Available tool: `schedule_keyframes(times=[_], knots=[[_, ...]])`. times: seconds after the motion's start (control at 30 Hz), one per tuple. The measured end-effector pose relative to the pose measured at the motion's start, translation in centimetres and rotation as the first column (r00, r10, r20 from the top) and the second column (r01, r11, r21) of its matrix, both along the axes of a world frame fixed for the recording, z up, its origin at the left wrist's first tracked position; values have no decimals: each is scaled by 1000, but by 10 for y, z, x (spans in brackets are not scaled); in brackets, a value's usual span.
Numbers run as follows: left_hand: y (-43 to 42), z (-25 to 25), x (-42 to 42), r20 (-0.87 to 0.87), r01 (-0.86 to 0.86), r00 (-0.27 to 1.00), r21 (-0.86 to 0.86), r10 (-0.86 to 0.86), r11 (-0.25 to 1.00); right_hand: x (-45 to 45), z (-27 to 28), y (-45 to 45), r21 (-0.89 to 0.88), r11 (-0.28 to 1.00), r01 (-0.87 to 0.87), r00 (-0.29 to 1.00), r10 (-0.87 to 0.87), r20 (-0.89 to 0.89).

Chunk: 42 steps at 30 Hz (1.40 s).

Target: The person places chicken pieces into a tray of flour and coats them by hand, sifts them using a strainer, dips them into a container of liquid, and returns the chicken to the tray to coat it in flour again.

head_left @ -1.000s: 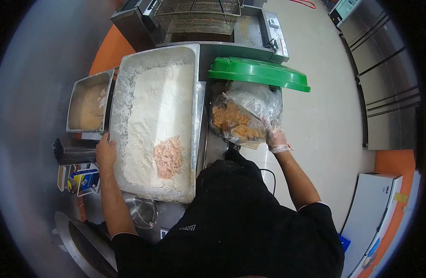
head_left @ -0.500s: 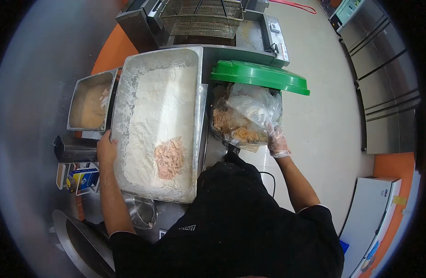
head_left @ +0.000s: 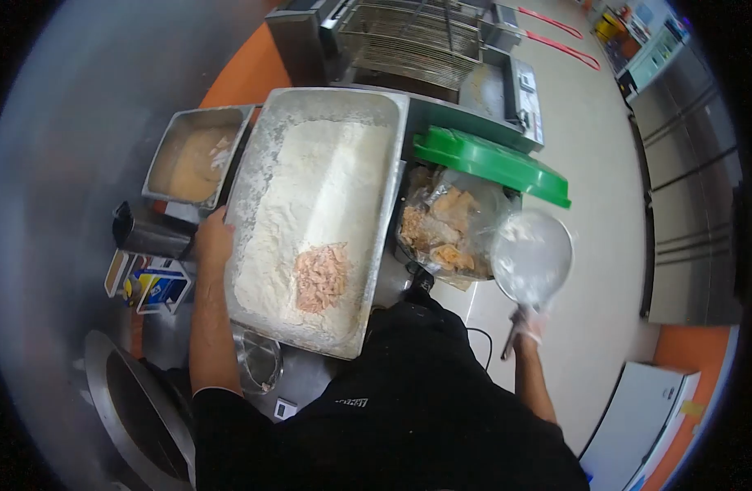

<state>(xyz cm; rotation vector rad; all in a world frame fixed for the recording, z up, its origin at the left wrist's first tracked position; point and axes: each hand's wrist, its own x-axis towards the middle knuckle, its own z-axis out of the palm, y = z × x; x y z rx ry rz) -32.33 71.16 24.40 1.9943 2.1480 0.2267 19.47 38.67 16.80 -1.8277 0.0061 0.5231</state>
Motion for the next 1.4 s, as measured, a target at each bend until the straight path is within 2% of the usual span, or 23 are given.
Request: schedule_keyframes(times=[0.07,0.13,0.2,0.27,0.37,0.4,0.47,0.5,0.53,0.6,0.63,0.7,0.77,0.83,0.9,1.0,1.1,1.2,1.23,1.3,1.33,1.37,1.4], knots=[[-1,3,4,22,11,1000,17,-12,1000,55,-62,-77,173,982,77,974,-37,-225],[-2,6,5,17,20,1000,28,-20,999,29,13,-74,32,953,301,883,-266,-386],[-2,8,6,-5,33,999,37,-33,999,53,5,-108,50,948,315,920,-292,-263],[-5,13,12,-3,-12,1000,10,12,1000,107,-33,-155,-32,980,197,980,-197,-19],[-2,7,10,23,-12,1000,69,10,998,197,-89,-191,20,935,354,930,-350,-113],[-1,1,7,32,1,999,95,-4,995,188,-68,-164,-173,960,220,971,-233,-59],[1,-5,3,36,6,999,77,-9,997,143,3,-88,-553,833,-34,999,38,-3],[1,-5,1,39,8,999,70,-11,998,149,-3,-77,-203,979,1,993,-25,-114],[-1,-2,1,50,15,999,65,-19,998,134,10,-45,-143,990,-13,1000,10,-25],[-7,5,1,74,31,997,60,-35,998,75,48,28,144,986,-88,991,72,109],[-8,8,-3,117,25,993,13,-27,1000,37,74,71,156,960,-231,929,170,329],[-19,19,-7,52,-36,998,-71,40,997,-30,133,137,109,854,-509,830,454,324],[-33,34,-5,69,-53,996,-60,57,997,-80,171,187,-19,648,-761,573,685,450],[-28,18,-5,-1,-47,999,-25,47,999,-87,154,233,-150,455,-878,323,794,515],[-24,5,-5,6,-85,996,70,85,994,-121,170,271,-528,290,-798,-13,868,497],[-17,-3,-8,57,-53,997,47,50,997,-111,75,353,-542,87,-836,-224,847,483],[-32,17,-7,175,-77,982,37,70,996,-135,69,390,-815,1,-579,-423,855,301],[-56,24,-11,209,-111,976,228,63,967,-155,104,392,-984,19,-179,-544,831,115],[-58,32,-10,256,-147,963,245,82,958,-177,141,374,-983,38,-177,-536,834,129],[-55,49,-9,339,-206,935,276,105,939,-166,125,387,-947,101,-306,-547,795,262],[-44,48,-10,337,-177,939,321,63,930,-163,117,392,-920,128,-372,-544,773,327],[-26,42,-13,332,-148,943,360,22,921,-161,107,397,-931,153,-331,-611,718,335],[-6,36,-16,325,-120,945,399,-18,909,-167,108,390,-900,126,-418,-622,682,384]])
